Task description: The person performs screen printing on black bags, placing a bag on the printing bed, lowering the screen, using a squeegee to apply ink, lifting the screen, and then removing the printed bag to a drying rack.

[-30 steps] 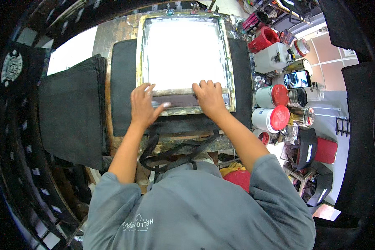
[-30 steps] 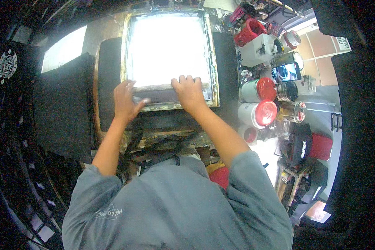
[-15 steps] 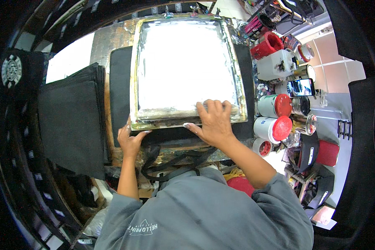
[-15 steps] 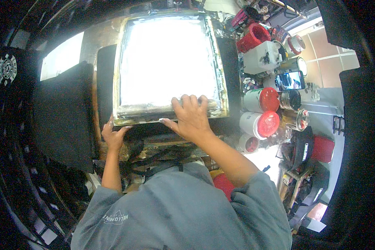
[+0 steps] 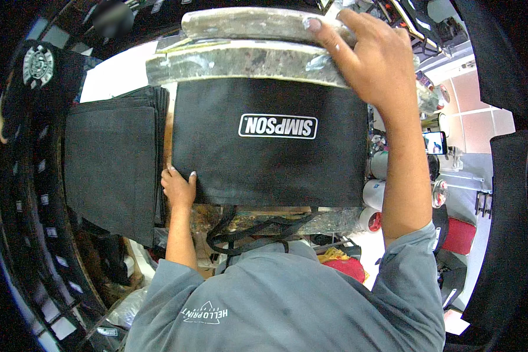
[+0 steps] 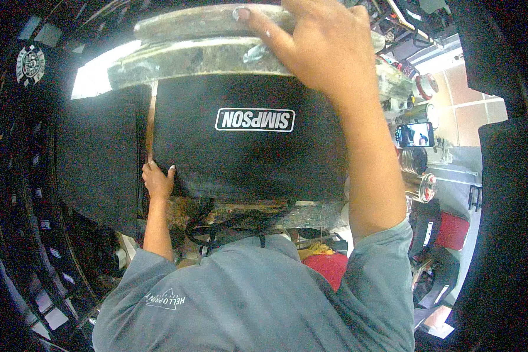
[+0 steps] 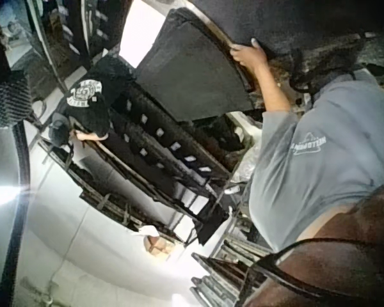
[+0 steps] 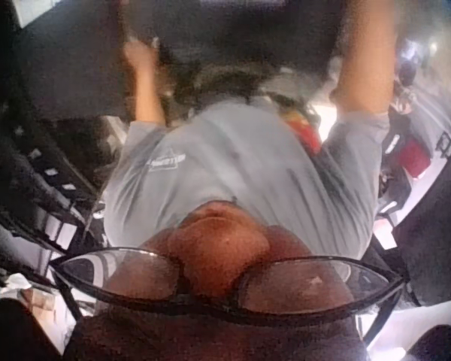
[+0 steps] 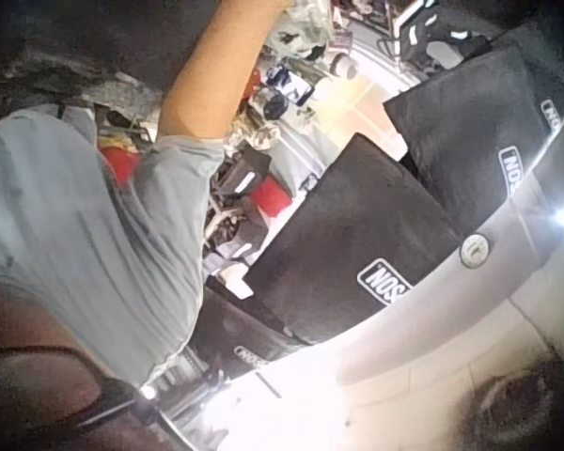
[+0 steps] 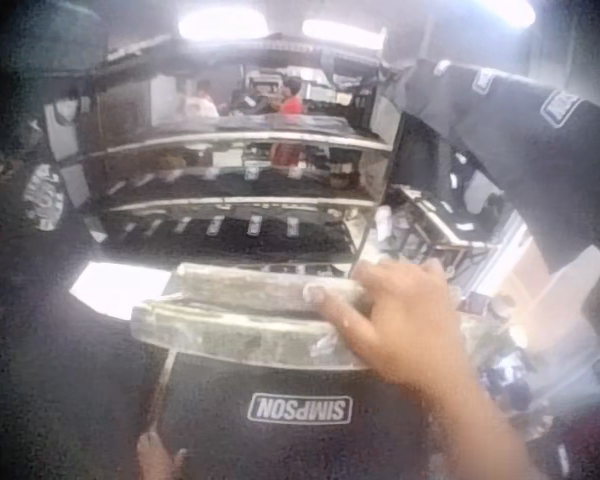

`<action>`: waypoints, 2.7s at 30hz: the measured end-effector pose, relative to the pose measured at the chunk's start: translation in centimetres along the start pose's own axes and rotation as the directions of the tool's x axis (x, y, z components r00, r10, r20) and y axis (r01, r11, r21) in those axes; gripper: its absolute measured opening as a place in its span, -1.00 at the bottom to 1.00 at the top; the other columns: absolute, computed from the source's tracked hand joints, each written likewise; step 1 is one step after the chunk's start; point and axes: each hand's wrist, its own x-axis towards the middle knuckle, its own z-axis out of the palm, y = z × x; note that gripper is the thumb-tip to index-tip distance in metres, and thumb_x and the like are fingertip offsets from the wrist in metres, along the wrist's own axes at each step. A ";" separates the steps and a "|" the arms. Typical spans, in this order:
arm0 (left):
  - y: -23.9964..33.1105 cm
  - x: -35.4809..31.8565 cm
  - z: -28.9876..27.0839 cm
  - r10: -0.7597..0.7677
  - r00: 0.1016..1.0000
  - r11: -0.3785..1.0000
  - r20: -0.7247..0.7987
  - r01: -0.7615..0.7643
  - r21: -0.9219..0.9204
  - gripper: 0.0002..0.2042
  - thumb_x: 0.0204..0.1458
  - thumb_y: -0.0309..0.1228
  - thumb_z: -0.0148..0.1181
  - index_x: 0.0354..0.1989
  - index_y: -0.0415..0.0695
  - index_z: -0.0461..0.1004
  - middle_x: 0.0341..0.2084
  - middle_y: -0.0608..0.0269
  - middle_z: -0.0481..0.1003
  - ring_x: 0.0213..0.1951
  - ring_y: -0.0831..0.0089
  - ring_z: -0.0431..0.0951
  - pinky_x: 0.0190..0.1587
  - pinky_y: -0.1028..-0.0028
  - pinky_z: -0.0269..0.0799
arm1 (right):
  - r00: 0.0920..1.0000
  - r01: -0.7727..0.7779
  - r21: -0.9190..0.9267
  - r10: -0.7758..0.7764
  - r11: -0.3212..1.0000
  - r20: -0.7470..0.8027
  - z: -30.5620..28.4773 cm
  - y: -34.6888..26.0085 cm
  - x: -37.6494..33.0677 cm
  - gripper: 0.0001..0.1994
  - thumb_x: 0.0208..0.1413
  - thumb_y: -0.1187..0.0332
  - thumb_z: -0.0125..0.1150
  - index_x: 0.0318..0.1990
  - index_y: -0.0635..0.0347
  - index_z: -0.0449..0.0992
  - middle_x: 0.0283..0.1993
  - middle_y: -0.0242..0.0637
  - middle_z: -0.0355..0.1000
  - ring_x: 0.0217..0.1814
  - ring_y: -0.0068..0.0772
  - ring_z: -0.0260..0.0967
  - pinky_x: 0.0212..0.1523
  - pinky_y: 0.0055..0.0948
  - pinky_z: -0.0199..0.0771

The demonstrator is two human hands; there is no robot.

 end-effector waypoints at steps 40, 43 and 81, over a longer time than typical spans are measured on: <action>5.8 -16.5 -4.4 0.474 0.806 0.765 0.355 -0.178 -0.619 -0.56 0.23 0.07 0.19 -0.22 -0.10 0.69 -0.36 0.04 0.64 -0.26 -0.01 0.64 -0.18 0.10 0.53 | 0.992 -0.117 0.049 0.114 0.992 0.058 -0.6 -1.1 0.9 -0.45 0.27 -0.10 0.16 -0.05 0.33 0.62 -0.03 0.06 0.58 0.05 0.07 0.48 0.08 -0.11 0.29; 4.8 -17.9 -3.8 0.628 0.710 0.687 0.319 -0.313 -0.656 -0.60 0.23 0.03 0.19 -0.23 -0.07 0.69 -0.35 0.06 0.64 -0.25 0.00 0.64 -0.17 0.10 0.54 | 0.969 -0.193 0.029 0.186 0.981 0.164 -1.2 -0.5 1.0 -0.37 0.31 -0.16 0.07 0.06 0.33 0.61 0.09 0.09 0.56 0.19 0.10 0.46 0.22 -0.10 0.30; -10.5 4.8 -10.8 0.044 0.998 0.989 -0.053 -0.036 0.142 -0.68 0.33 -0.20 0.01 0.04 -0.17 0.49 -0.18 -0.12 0.59 -0.11 -0.09 0.62 -0.03 0.03 0.55 | 0.975 -0.159 0.039 0.151 0.986 0.165 -1.2 -1.1 1.0 -0.33 0.25 -0.30 0.02 -0.14 0.23 0.64 -0.14 0.00 0.58 0.01 0.09 0.51 0.04 -0.05 0.33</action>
